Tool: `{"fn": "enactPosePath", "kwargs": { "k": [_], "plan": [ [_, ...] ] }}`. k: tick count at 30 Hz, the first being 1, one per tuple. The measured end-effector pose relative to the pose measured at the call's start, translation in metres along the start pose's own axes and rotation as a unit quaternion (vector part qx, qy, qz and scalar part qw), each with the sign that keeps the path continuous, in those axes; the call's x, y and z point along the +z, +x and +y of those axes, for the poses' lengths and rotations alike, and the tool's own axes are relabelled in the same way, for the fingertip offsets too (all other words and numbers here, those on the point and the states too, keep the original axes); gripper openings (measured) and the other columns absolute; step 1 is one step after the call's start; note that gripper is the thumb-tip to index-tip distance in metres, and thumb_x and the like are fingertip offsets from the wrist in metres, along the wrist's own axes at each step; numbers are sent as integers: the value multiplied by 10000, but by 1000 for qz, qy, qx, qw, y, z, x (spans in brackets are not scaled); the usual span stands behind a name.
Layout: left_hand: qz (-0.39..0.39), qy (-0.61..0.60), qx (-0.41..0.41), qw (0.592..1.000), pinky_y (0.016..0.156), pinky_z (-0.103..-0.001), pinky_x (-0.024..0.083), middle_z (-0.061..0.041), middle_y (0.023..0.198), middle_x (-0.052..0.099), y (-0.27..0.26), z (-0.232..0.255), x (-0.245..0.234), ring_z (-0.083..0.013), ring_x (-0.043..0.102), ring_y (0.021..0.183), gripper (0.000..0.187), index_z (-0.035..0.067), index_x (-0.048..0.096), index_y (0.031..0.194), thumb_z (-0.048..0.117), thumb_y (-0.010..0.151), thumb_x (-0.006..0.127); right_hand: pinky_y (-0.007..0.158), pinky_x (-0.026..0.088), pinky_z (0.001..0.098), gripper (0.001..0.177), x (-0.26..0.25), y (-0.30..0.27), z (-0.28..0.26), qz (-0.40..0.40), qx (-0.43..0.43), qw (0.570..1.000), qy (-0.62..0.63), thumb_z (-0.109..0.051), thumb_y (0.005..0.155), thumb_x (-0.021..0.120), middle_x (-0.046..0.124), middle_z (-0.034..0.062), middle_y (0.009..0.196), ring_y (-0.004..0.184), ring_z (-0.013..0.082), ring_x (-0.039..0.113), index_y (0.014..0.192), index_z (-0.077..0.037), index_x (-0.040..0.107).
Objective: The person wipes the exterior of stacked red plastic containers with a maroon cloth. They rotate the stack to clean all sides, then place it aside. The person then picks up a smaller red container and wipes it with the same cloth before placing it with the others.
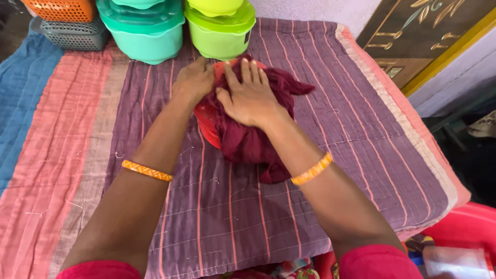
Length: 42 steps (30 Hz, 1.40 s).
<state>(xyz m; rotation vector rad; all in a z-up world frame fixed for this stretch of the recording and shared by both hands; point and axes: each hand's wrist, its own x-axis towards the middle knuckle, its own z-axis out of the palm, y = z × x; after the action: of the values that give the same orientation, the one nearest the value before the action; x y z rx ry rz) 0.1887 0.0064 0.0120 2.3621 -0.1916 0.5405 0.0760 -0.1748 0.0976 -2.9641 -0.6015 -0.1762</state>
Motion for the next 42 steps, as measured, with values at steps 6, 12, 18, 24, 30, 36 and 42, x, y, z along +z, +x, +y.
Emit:
{"fn": "enactPosePath", "kwargs": {
  "k": [6, 12, 18, 24, 30, 36, 42],
  "plan": [
    [2, 142, 204, 969, 865, -545, 526, -236, 1186, 685, 1, -21, 3, -441, 654, 1068, 299, 29, 644, 1161, 234, 1046, 459, 1244, 129, 513, 730, -11, 44, 25, -28, 48, 997, 46, -580, 1017, 257, 169, 109, 1690, 1559, 349, 127, 1633, -220, 102],
    [6, -55, -69, 996, 857, -461, 529, -183, 1035, 740, -16, 16, -21, -351, 698, 987, 315, 70, 736, 1014, 336, 953, 579, 1223, 248, 405, 741, -3, 43, 103, -48, 93, 939, 327, -513, 1004, 431, 298, 117, 1651, 1524, 301, 285, 1622, -177, 199],
    [3, -94, -145, 985, 826, -439, 537, -181, 935, 752, -19, 37, -32, -319, 737, 919, 316, 84, 766, 1000, 341, 920, 601, 1221, 352, 425, 719, 69, -11, 114, 143, 38, 622, 769, -497, 1048, 416, 481, 208, 1591, 1465, 352, 466, 1586, -20, 424],
    [53, -77, -88, 992, 841, -464, 526, -189, 982, 741, -23, 30, -31, -374, 703, 951, 279, 104, 779, 1009, 310, 936, 606, 1250, 210, 377, 888, 97, -54, 27, 351, 106, 563, 741, -658, 1025, 300, 319, 186, 1674, 1544, 305, 307, 1616, 4, 280],
    [83, -41, -86, 992, 875, -521, 502, -253, 1056, 700, -52, 32, -45, -457, 650, 1031, 303, 120, 746, 1132, 310, 1000, 552, 1267, 105, 346, 1021, 105, -73, 8, 319, 196, 639, 672, -775, 962, 198, 134, 127, 1727, 1594, 241, 132, 1625, 0, 140],
    [67, -15, -80, 994, 908, -516, 504, -243, 1113, 705, -62, 40, -65, -443, 653, 1070, 335, 92, 693, 1186, 323, 989, 552, 1189, 297, 395, 1138, 114, -22, 89, 167, 213, 551, 789, -866, 840, 252, 358, 141, 1624, 1471, 288, 381, 1590, -11, 255],
    [48, -4, -130, 990, 938, -521, 491, -181, 1165, 711, -60, 52, -65, -418, 642, 1113, 328, 153, 688, 1184, 351, 979, 525, 1178, 350, 418, 1036, 141, 25, 111, 106, 160, 457, 868, -762, 900, 296, 430, 177, 1571, 1420, 315, 438, 1564, 33, 337]
  ]
}}
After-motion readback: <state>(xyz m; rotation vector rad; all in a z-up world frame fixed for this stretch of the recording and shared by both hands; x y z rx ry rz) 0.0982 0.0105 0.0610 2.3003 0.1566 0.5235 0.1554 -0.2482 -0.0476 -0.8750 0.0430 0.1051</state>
